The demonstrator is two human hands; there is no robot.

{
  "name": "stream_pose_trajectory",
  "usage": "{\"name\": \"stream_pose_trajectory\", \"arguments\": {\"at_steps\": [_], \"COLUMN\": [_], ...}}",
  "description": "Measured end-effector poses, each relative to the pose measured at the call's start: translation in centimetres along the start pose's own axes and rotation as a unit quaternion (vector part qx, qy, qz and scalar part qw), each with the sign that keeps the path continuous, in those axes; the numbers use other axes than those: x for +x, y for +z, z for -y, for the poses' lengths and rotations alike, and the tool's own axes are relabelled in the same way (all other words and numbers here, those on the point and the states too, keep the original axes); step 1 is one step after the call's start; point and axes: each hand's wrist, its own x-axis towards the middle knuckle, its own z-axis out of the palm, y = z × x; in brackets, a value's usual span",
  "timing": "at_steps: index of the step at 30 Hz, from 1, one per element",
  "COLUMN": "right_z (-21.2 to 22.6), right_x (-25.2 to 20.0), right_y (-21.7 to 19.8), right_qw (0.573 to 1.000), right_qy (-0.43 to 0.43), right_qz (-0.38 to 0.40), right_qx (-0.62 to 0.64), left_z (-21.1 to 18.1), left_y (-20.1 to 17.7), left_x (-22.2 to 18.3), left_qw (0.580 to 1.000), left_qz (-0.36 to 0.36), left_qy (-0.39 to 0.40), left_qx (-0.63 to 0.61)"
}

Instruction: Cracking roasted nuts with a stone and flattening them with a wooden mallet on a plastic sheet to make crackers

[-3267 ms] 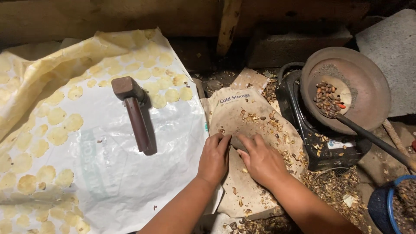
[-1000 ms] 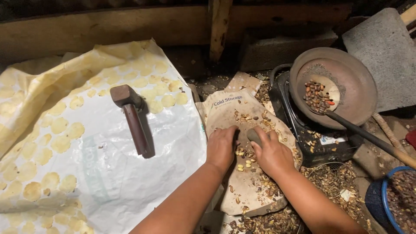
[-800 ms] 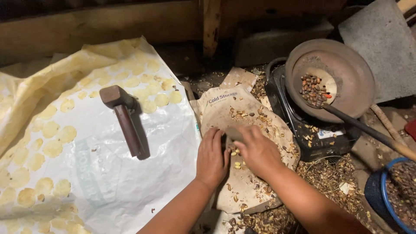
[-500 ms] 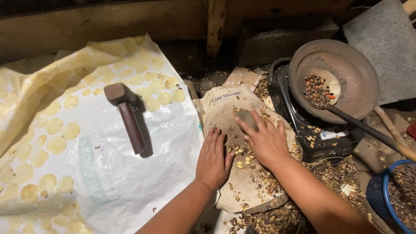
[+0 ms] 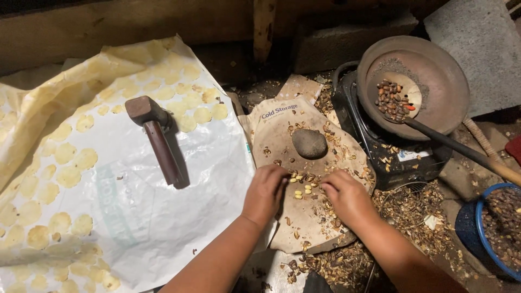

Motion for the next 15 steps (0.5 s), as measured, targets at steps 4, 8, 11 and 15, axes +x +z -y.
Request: {"name": "stream_pose_trajectory", "arguments": {"at_steps": [4, 8, 11, 15], "right_z": [2.8, 2.8, 5.7, 4.3], "right_x": [1.2, 1.4, 1.7, 1.9], "right_y": [0.4, 3.2, 0.5, -3.2], "right_qw": [0.990, 0.949, 0.954, 0.932], "right_qy": [-0.094, -0.107, -0.067, 0.185], "right_qz": [0.090, 0.210, 0.236, 0.181], "right_qx": [-0.049, -0.211, -0.174, 0.255], "left_z": [-1.0, -1.2, -1.4, -3.4], "left_y": [0.8, 1.6, 1.7, -0.9], "left_x": [0.9, 1.4, 1.7, 1.8], "left_qw": [0.989, 0.975, 0.968, 0.989], "left_qz": [0.000, 0.016, 0.005, 0.029], "left_qy": [0.146, 0.189, 0.197, 0.128], "left_qx": [0.020, 0.115, 0.153, 0.060]}}
